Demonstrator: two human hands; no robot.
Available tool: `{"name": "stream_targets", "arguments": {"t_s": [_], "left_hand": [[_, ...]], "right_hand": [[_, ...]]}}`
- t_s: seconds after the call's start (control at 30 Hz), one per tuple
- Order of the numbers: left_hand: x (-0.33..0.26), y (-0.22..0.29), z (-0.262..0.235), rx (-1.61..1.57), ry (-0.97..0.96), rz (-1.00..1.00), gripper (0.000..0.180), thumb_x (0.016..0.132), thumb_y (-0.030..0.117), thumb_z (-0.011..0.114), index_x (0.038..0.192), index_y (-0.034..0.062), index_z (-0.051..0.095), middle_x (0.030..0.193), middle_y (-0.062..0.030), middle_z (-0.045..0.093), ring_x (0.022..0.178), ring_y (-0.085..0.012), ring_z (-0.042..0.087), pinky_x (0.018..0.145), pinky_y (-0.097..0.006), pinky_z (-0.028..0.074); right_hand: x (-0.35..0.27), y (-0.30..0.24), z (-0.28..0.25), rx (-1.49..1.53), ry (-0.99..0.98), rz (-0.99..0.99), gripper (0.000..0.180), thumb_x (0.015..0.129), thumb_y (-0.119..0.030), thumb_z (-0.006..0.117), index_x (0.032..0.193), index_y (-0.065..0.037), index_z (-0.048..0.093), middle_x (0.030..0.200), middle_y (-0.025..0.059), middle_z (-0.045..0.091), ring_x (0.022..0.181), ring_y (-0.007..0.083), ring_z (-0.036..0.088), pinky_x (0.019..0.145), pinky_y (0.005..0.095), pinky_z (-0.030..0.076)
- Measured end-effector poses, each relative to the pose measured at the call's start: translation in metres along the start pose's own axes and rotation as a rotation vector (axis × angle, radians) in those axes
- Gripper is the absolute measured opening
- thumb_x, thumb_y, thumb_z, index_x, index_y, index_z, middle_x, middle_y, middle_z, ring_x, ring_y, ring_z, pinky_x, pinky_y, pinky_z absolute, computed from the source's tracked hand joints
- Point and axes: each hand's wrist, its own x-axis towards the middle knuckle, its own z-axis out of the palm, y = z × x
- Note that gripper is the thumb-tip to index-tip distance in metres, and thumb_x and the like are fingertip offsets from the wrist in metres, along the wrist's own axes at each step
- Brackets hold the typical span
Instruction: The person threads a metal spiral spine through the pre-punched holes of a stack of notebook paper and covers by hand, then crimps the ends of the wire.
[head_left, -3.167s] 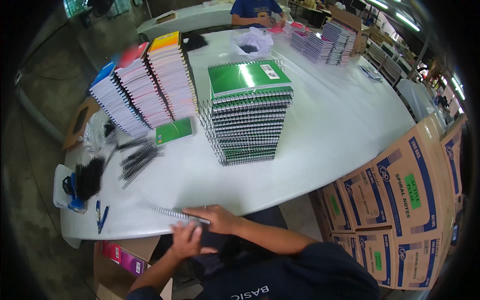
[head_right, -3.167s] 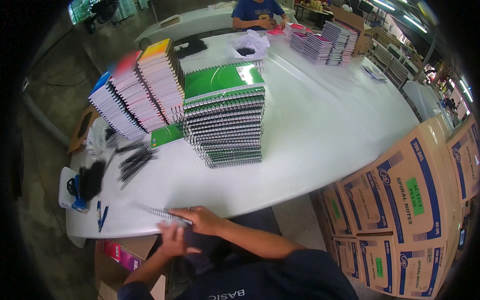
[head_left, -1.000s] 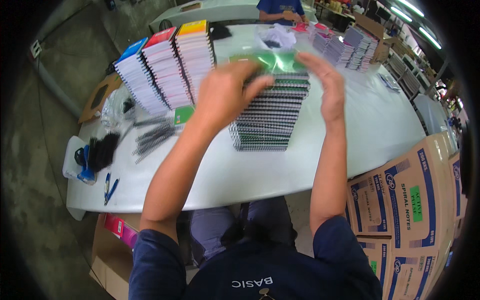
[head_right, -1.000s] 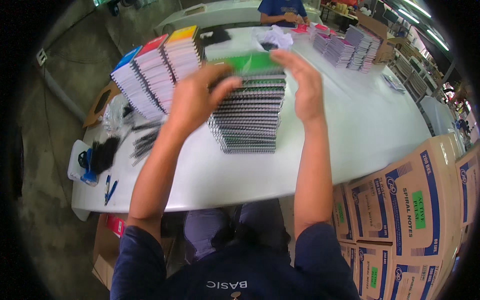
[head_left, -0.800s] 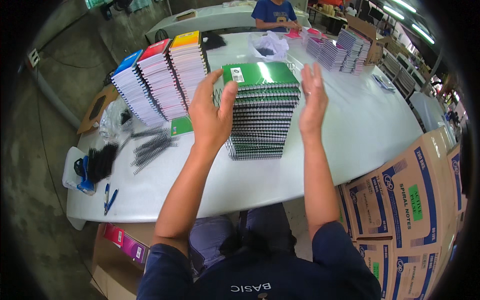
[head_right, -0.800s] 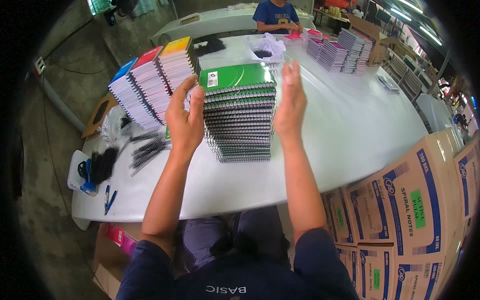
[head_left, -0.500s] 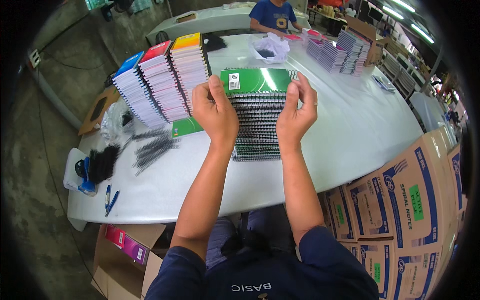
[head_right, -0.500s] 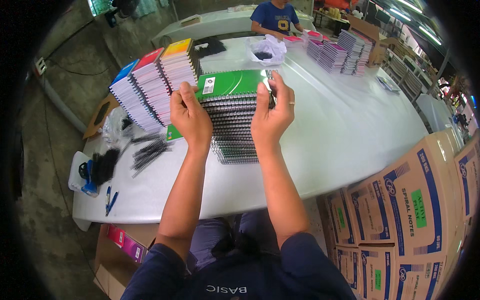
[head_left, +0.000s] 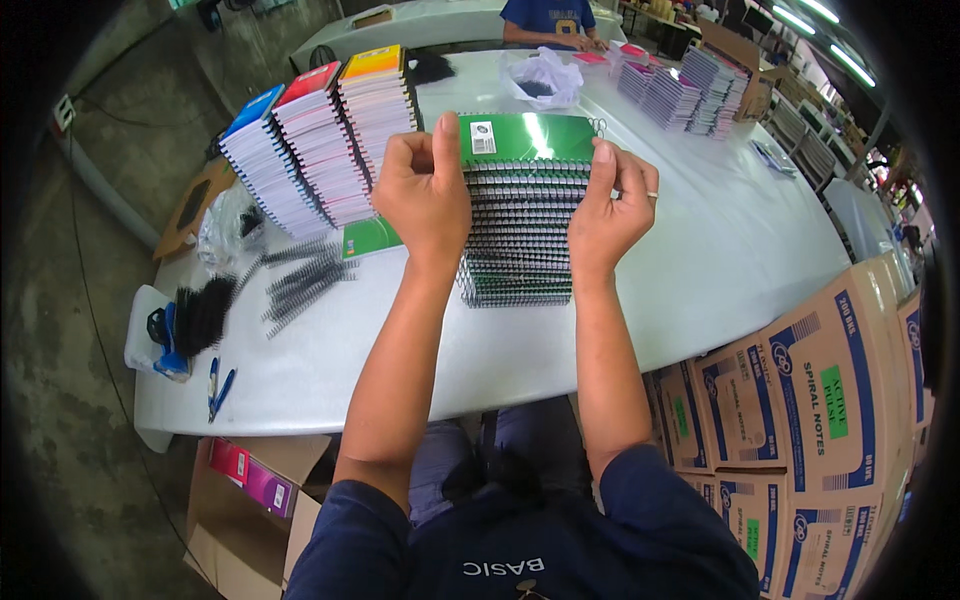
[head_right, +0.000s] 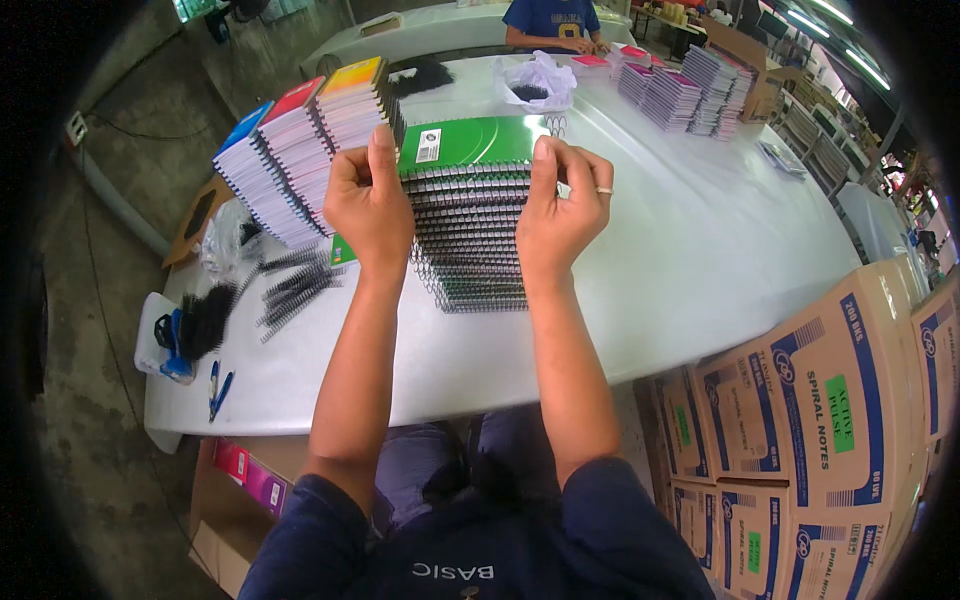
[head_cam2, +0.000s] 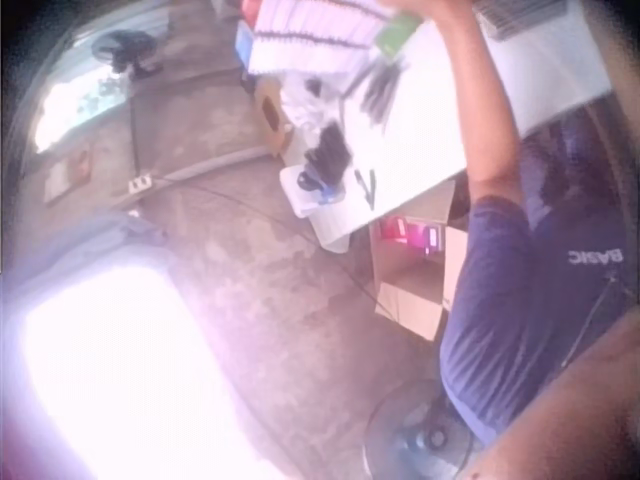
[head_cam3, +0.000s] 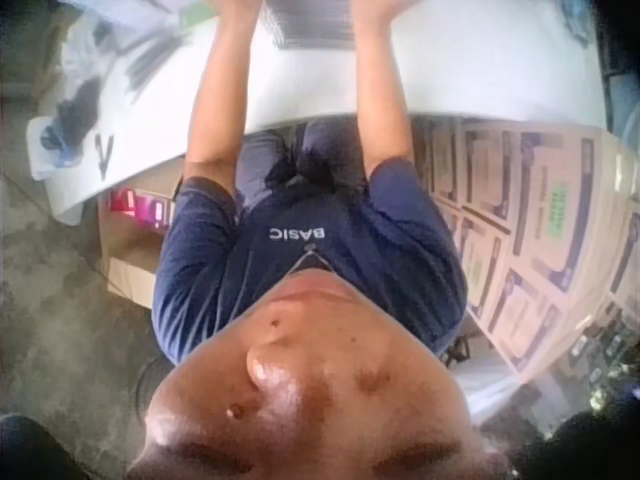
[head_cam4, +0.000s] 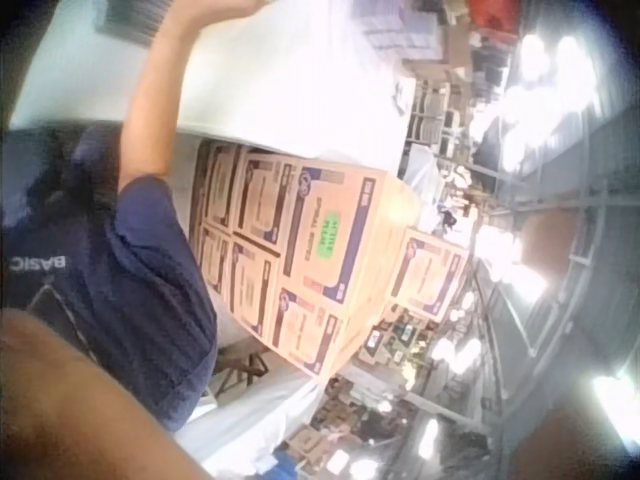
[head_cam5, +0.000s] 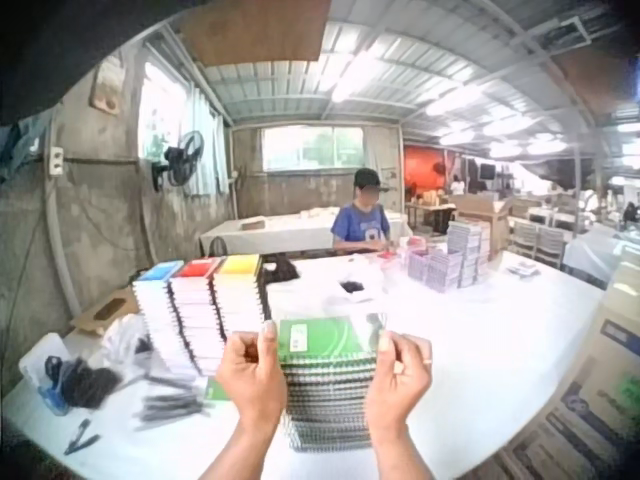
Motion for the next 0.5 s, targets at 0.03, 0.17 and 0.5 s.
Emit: {"name": "stream_targets", "arguments": {"t_s": [0.03,0.17,0.5], "left_hand": [[0.003,0.0,-0.003,0.02,-0.03,-0.031,0.034,0.09,0.029,0.057,0.074,-0.0001,0.058,0.063,-0.0029,0.054,0.058,-0.0083,0.046,0.054,-0.024,0.038],[0.031,-0.042,-0.03,-0.311,-0.15,-0.123,0.031,0.094,0.025,0.049,0.083,-0.0011,0.061,0.066,-0.0014,0.055,0.059,-0.0071,0.047,0.054,-0.024,0.038],[-0.01,-0.208,-0.101,0.778,-0.725,0.041,0.031,0.083,0.01,0.055,0.114,0.0079,0.057,0.105,-0.0199,0.061,0.099,-0.0332,0.058,0.084,-0.043,0.046]], "right_hand": [[0.0,0.0,-0.002,-0.005,-0.019,-0.005,0.013,0.085,-0.015,0.063,0.092,-0.005,0.067,0.09,0.0082,0.059,0.08,0.018,0.055,0.066,0.0299,0.046],[-0.004,-0.004,-0.03,-0.08,-0.021,-0.054,0.02,0.089,-0.015,0.057,0.103,-0.002,0.062,0.092,0.0095,0.059,0.085,0.0189,0.054,0.074,0.0308,0.043],[-0.132,-0.043,-0.052,0.386,-0.582,0.358,0.02,0.088,-0.007,0.052,0.104,-0.001,0.061,0.09,0.009,0.064,0.083,0.0187,0.056,0.08,0.03,0.042]]}}
